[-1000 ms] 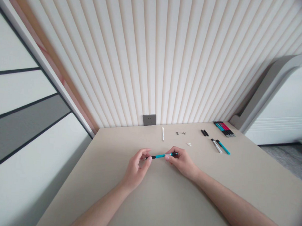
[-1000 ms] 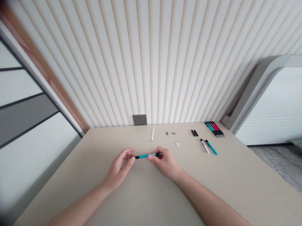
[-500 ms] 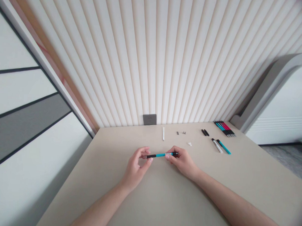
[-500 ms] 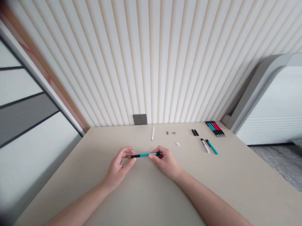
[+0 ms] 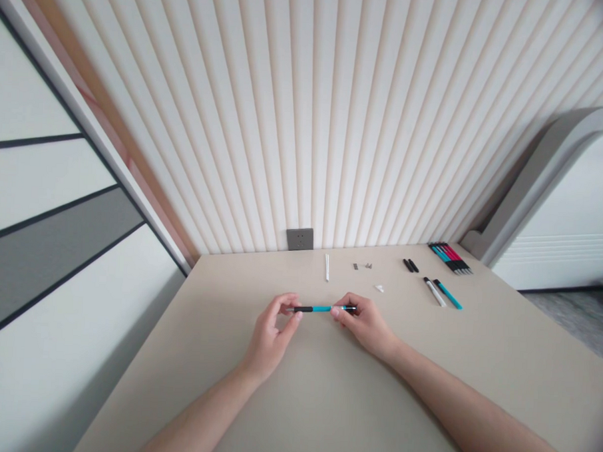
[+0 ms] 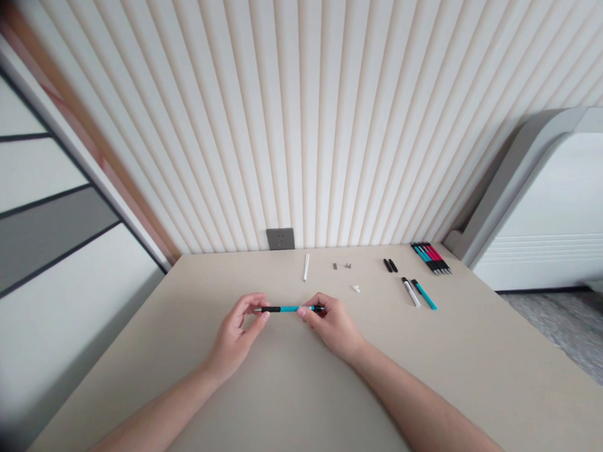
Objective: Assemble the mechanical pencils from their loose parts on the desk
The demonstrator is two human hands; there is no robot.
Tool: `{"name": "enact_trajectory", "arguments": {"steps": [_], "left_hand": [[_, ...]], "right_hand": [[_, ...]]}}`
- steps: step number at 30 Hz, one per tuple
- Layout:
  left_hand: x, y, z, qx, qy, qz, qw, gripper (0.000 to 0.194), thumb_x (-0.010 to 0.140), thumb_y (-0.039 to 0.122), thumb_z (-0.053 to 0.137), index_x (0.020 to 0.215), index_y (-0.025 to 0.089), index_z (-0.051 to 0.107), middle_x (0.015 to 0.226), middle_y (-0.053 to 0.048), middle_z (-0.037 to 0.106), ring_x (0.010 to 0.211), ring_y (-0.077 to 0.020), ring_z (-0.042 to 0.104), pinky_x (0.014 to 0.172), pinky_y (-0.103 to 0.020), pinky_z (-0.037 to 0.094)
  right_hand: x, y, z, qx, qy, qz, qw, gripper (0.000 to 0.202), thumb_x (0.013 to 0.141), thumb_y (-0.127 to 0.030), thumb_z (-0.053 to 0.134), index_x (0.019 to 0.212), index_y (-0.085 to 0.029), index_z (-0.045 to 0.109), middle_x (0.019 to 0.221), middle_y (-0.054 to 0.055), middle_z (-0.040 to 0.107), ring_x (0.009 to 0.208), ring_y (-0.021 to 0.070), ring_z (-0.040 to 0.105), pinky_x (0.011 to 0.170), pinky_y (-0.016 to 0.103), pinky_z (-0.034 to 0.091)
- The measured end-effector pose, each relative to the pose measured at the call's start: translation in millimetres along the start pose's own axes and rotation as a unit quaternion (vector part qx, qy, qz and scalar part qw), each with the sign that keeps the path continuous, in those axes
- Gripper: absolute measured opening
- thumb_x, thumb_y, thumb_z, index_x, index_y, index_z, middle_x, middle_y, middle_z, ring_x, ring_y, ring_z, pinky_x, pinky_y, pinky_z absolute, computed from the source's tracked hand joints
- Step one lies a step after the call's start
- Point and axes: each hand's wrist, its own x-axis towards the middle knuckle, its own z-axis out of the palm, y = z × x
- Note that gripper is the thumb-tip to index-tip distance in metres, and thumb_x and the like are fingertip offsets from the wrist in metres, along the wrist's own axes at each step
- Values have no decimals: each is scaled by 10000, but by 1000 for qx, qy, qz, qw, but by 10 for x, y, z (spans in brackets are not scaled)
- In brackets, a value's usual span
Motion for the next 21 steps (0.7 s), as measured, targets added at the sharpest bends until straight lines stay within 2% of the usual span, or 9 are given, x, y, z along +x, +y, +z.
{"name": "enact_trajectory", "arguments": {"steps": [4,8,10,14,18,21], "left_hand": [[1,51,-11,2,-7,-33,999,306,905,360,571,1173,213,546,1004,-55,661,923,-189,630,817,-307,504],[13,60,-22,1,-17,-57,998,265,942,377,506,1129,199,566,832,-28,673,830,-177,647,753,-281,503],[17,36,-17,1,-5,-41,999,254,926,365,537,1113,200,580,866,-33,679,847,-177,648,784,-288,503],[17,9,-3,-2,16,-17,1000,267,891,349,587,1119,210,584,1077,-67,660,929,-185,638,868,-323,499],[16,57,-5,-6,8,-18,1000,307,889,349,590,1160,211,555,1025,-60,667,948,-191,635,872,-324,498],[17,87,-14,-8,-1,-50,999,285,921,381,539,1146,209,559,927,-44,677,875,-182,649,759,-279,513]], "right_hand": [[-16,-23,-11,0,16,-12,1000,348,818,-530,621,809,-183,618,629,-15,560,606,134,491,566,256,384],[-19,-19,-14,-1,20,-15,1000,334,812,-519,636,807,-185,620,639,-12,566,617,139,497,580,262,390],[-14,-7,-9,0,16,-12,1000,340,811,-525,634,798,-186,612,627,-14,562,601,136,490,568,260,385],[-3,16,0,-3,8,-6,1000,356,822,-542,611,784,-188,605,612,-16,557,577,131,476,542,255,369],[-10,9,-4,0,14,-12,1000,335,813,-525,632,814,-190,618,631,-15,558,604,138,488,566,260,382],[-24,-4,-6,-3,22,-33,999,309,812,-500,646,814,-192,630,666,-9,573,647,146,502,612,269,398]]}}
